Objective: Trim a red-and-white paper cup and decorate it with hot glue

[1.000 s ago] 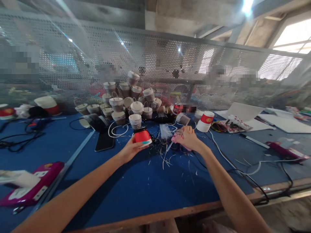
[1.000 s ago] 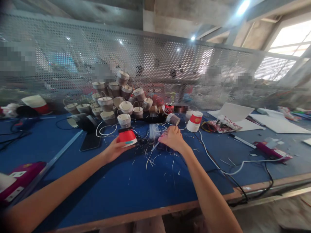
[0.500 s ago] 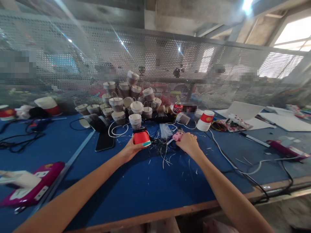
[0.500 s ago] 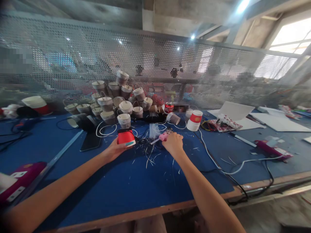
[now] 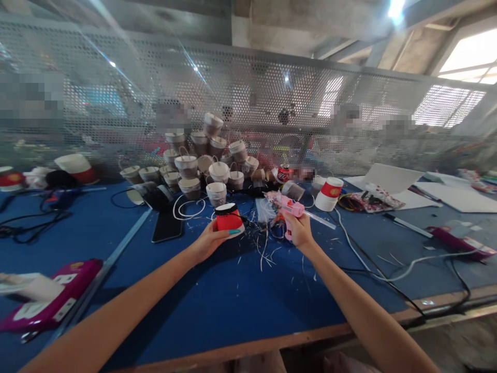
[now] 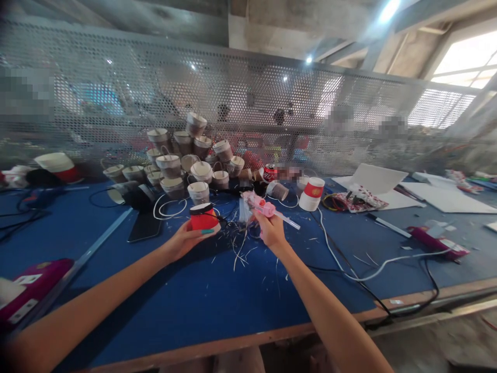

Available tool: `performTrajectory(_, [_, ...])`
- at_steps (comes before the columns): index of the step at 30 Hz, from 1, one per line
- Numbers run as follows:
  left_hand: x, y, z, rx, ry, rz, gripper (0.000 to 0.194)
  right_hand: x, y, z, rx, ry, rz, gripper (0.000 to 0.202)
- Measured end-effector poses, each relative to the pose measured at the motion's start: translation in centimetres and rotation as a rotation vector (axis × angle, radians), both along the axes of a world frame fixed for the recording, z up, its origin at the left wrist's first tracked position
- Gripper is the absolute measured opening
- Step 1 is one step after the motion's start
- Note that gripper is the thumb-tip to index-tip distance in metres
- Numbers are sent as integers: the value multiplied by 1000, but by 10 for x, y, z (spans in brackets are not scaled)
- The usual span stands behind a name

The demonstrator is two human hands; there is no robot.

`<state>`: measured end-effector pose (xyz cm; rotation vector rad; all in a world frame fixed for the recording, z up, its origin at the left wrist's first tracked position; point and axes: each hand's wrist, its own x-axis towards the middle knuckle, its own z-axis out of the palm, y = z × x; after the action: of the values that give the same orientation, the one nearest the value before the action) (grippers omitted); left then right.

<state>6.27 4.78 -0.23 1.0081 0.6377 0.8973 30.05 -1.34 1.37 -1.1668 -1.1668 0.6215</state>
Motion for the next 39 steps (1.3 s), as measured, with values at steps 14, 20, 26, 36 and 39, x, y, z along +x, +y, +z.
performTrajectory(14, [-2, 0, -5, 31, 21, -11, 56, -33, -13, -6, -37, 297, 437, 14])
performTrajectory(20, [1, -5, 2, 57, 67, -19, 60, -39, -13, -6, -29, 292, 517, 22])
performTrajectory(26, [3, -7, 4, 73, 116, 1, 57, -40, -16, -4, -51, 220, 481, 24])
performTrajectory(36, [-2, -1, -5, 72, 59, -48, 50, -45, -17, 0, -125, 268, 468, 25])
performTrajectory(39, [-3, 0, -6, 68, 45, -53, 52, -43, -16, -3, -129, 264, 437, 26])
